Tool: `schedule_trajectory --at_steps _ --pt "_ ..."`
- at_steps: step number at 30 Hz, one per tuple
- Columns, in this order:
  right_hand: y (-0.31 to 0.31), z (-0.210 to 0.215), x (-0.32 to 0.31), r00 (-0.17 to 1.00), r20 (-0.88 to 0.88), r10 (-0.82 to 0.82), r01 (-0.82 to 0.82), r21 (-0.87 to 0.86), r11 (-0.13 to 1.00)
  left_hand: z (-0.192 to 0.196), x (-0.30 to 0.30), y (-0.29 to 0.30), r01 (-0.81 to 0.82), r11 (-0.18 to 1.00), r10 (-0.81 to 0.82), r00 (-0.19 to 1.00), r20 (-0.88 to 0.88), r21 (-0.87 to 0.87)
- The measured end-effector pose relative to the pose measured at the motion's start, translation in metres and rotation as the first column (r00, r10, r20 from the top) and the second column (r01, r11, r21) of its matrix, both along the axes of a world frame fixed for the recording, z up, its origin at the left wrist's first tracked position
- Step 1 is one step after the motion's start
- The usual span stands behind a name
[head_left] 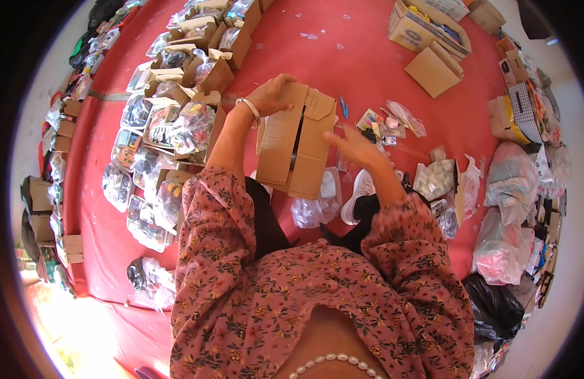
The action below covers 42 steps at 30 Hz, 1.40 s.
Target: The person sits on the floor and assembles a small cardboard box. They then pick up various small items, including a hairbrush and packaged goods, from the surrounding floor and place them into the box. The person also handles plastic bags and other small objects during the packing process.
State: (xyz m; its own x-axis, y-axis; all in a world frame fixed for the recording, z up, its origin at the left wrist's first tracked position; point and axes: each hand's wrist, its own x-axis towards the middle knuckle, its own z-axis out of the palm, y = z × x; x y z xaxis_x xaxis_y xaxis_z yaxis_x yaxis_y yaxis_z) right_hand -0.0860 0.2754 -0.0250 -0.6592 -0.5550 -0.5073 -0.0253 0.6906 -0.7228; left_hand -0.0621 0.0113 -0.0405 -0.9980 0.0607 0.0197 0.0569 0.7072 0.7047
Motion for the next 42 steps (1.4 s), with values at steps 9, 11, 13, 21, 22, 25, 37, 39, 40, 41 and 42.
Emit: schedule_trajectory --at_steps 9,11,13,21,22,25,37,39,40,41,42 --pt "0.026 -0.030 0.093 0.609 0.791 -0.066 0.402 -0.236 0.885 -0.003 -0.002 -0.004 0.026 0.993 -0.026 1.000 0.002 0.119" --pt "0.021 -0.037 0.096 0.600 0.793 -0.103 0.468 -0.244 0.849 0.000 -0.001 -0.006 -0.005 0.989 -0.002 0.999 0.048 0.149" --pt "0.017 -0.031 0.096 0.600 0.781 -0.173 0.545 -0.241 0.803 0.010 0.007 -0.006 -0.090 0.979 0.069 0.990 0.120 0.181" --pt "0.015 -0.007 0.085 0.692 0.671 -0.266 0.531 -0.225 0.817 0.023 0.025 0.002 -0.260 0.889 0.167 0.951 0.261 0.377" --pt "0.015 -0.013 0.086 0.686 0.673 -0.275 0.523 -0.194 0.830 0.016 0.023 -0.002 -0.241 0.897 0.163 0.959 0.230 0.371" --pt "0.015 -0.011 0.097 0.668 0.654 -0.355 0.506 -0.050 0.861 -0.005 0.018 -0.016 -0.073 0.965 0.056 0.996 0.075 0.252" --pt "0.008 -0.053 0.109 0.582 0.802 -0.132 0.643 -0.354 0.680 -0.002 0.020 -0.010 -0.063 0.934 0.009 0.988 0.154 0.352" --pt "0.007 -0.037 0.104 0.611 0.776 -0.154 0.629 -0.358 0.690 -0.008 0.017 -0.017 -0.072 0.930 0.039 0.994 0.098 0.362" --pt "0.008 -0.030 0.101 0.627 0.760 -0.169 0.613 -0.349 0.709 -0.010 0.017 -0.017 -0.090 0.914 0.058 0.994 0.093 0.396" --pt "0.008 -0.021 0.097 0.649 0.738 -0.182 0.598 -0.347 0.722 -0.010 0.014 -0.019 -0.100 0.899 0.073 0.994 0.079 0.426" --pt "0.008 -0.015 0.094 0.670 0.716 -0.195 0.582 -0.345 0.736 -0.010 0.011 -0.020 -0.109 0.884 0.088 0.994 0.066 0.456"
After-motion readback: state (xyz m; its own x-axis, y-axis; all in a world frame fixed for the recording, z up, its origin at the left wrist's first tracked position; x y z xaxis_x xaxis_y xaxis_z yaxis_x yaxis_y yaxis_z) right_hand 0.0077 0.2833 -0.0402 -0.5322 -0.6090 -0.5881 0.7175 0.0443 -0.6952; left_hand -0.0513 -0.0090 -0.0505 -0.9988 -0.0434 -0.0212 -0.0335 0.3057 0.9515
